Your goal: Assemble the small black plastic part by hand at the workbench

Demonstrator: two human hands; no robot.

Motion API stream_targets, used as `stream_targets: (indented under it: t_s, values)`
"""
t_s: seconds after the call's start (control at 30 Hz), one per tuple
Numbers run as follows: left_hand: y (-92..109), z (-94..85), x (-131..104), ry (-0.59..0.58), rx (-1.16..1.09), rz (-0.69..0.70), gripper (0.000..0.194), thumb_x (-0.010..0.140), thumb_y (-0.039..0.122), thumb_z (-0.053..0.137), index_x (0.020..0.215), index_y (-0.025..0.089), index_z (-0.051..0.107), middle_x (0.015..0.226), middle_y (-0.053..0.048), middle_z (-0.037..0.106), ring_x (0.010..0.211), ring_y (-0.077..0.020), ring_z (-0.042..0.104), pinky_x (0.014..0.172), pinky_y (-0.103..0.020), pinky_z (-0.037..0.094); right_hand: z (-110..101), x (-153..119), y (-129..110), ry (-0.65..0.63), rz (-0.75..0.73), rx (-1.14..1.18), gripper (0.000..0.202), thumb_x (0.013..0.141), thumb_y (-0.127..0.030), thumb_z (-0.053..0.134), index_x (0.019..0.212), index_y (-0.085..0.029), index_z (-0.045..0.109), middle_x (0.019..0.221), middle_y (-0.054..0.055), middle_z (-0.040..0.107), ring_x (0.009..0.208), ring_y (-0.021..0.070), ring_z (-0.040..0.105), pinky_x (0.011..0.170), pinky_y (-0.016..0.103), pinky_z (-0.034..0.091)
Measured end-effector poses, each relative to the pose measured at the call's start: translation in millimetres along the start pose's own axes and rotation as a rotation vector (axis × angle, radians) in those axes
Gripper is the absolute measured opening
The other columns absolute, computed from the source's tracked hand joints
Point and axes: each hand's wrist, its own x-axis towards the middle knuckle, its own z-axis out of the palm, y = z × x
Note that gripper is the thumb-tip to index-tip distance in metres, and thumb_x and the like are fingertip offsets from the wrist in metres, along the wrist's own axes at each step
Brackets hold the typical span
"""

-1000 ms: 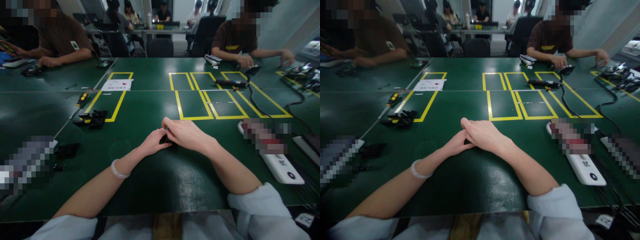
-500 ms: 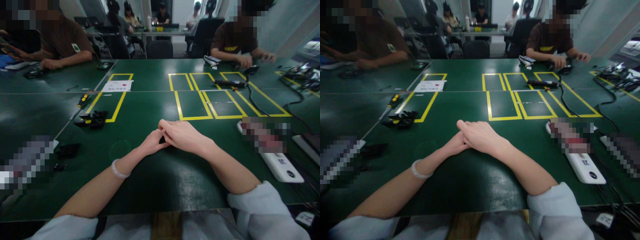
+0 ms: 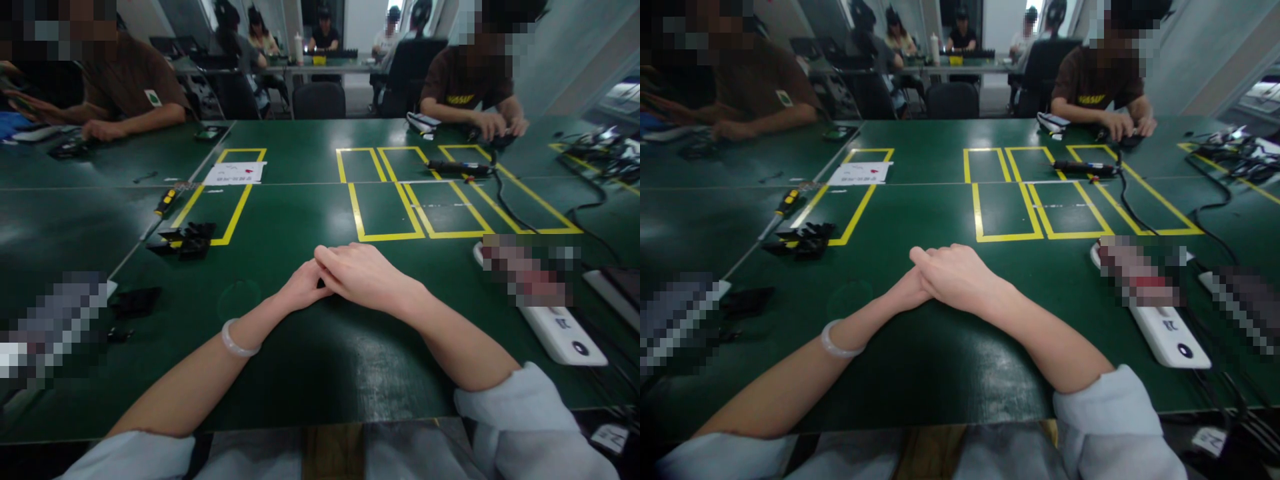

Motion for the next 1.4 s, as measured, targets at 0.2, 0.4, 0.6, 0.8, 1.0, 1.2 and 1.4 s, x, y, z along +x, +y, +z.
stream_targets:
  t_s: [0.2,0.4,0.6,0.8,1.0,1.2,1.4]
  values:
    - [2.0,-1.3,-1.2,-0.034,0.026,-0.039,0.03,0.09,0.048,0.067,0.1,0.019,0.069,0.114,-0.011,0.071,0.112,-0.034,0.065,0.097,-0.049,0.054,3.5,3.0,2.5,-0.037,0.041,-0.055,0.02,0.106,-0.024,0.036,0.107,-0.017,0.055,0.081,0.006,0.074,0.074,0.0208,0.07,0.062,0.032,0.028]
    - [0.3,-0.2,-0.2,-0.004,0.026,0.017,0.042,0.09,0.042,0.067,0.125,0.018,0.061,0.131,-0.014,0.065,0.123,-0.0339,0.06,0.104,-0.05,0.051,1.6,1.6,-0.2,0.01,0.023,-0.009,0.018,0.101,-0.018,0.04,0.11,-0.016,0.055,0.096,0.007,0.074,0.078,0.0194,0.069,0.06,0.032,0.028]
    - [1.1,-0.3,-0.6,-0.04,0.008,-0.025,0.032,0.09,0.049,0.066,0.099,0.019,0.07,0.115,-0.012,0.071,0.114,-0.0347,0.064,0.098,-0.049,0.053,5.3,3.1,1.8,-0.007,0.018,-0.051,0.024,0.107,-0.028,0.034,0.103,-0.018,0.056,0.08,0.006,0.074,0.073,0.0212,0.07,0.062,0.032,0.028]
    - [0.1,-0.1,0.2,-0.006,0.02,0.027,0.041,0.09,0.042,0.066,0.124,0.019,0.062,0.132,-0.013,0.065,0.125,-0.0348,0.059,0.104,-0.051,0.05,1.6,2.3,-1.2,-0.017,0.041,-0.008,0.018,0.101,-0.018,0.038,0.111,-0.017,0.053,0.096,0.007,0.075,0.079,0.019,0.069,0.061,0.031,0.029]
    - [0.3,0.3,-0.1,-0.018,-0.017,-0.03,0.033,0.09,0.043,0.067,0.113,0.019,0.066,0.12,-0.011,0.069,0.115,-0.0332,0.064,0.098,-0.048,0.054,4.9,2.8,-0.9,-0.014,0.033,-0.045,0.026,0.107,-0.034,0.033,0.107,-0.018,0.054,0.083,0.006,0.074,0.074,0.021,0.07,0.063,0.032,0.029]
    - [0.0,-0.8,0.0,-0.027,0.031,-0.004,0.035,0.09,0.045,0.068,0.113,0.018,0.067,0.124,-0.012,0.068,0.118,-0.0344,0.062,0.1,-0.049,0.052,3.6,2.6,1.1,-0.031,0.036,-0.041,0.022,0.103,-0.02,0.033,0.111,-0.016,0.053,0.085,0.008,0.074,0.075,0.0209,0.07,0.059,0.032,0.027]
    - [1.5,-0.5,0.5,-0.007,-0.009,0.009,0.037,0.09,0.041,0.067,0.119,0.018,0.063,0.125,-0.013,0.066,0.118,-0.0331,0.062,0.101,-0.048,0.052,0.1,1.5,-1.6,-0.009,0.041,-0.009,0.022,0.104,-0.027,0.035,0.109,-0.017,0.054,0.089,0.006,0.074,0.075,0.0192,0.068,0.061,0.032,0.027]
